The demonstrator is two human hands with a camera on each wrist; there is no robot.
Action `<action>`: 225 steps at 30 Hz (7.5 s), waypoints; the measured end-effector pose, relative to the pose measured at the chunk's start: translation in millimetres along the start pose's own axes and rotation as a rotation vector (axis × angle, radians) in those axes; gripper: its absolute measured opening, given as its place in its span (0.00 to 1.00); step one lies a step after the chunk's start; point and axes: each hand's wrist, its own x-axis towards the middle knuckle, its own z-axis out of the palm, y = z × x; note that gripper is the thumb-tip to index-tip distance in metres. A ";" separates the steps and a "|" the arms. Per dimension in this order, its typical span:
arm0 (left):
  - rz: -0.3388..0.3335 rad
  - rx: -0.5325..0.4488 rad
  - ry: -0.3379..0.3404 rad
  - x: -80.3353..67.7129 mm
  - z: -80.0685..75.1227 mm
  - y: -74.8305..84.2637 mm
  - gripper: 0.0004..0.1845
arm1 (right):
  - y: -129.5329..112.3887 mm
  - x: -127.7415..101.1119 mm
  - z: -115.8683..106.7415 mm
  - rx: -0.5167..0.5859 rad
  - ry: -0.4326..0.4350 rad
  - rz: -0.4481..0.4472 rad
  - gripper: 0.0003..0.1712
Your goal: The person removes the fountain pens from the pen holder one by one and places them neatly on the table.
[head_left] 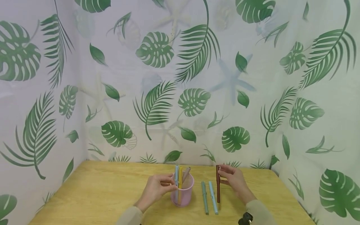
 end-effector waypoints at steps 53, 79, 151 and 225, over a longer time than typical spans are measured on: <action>-0.015 -0.030 -0.012 0.0 -2.0 1.7 0.08 | 31.1 9.1 -16.4 -0.171 -0.174 0.144 0.25; -0.012 -0.044 -0.017 0.4 -0.9 -1.1 0.04 | 33.1 15.2 -4.6 -0.315 -0.108 0.187 0.18; 0.004 -0.043 -0.011 0.0 -3.0 0.5 0.09 | 32.5 11.4 -15.6 -0.321 -0.016 0.127 0.18; -0.002 -0.038 -0.004 1.8 -0.4 1.1 0.10 | -16.1 -6.5 91.0 0.026 -0.114 -0.049 0.21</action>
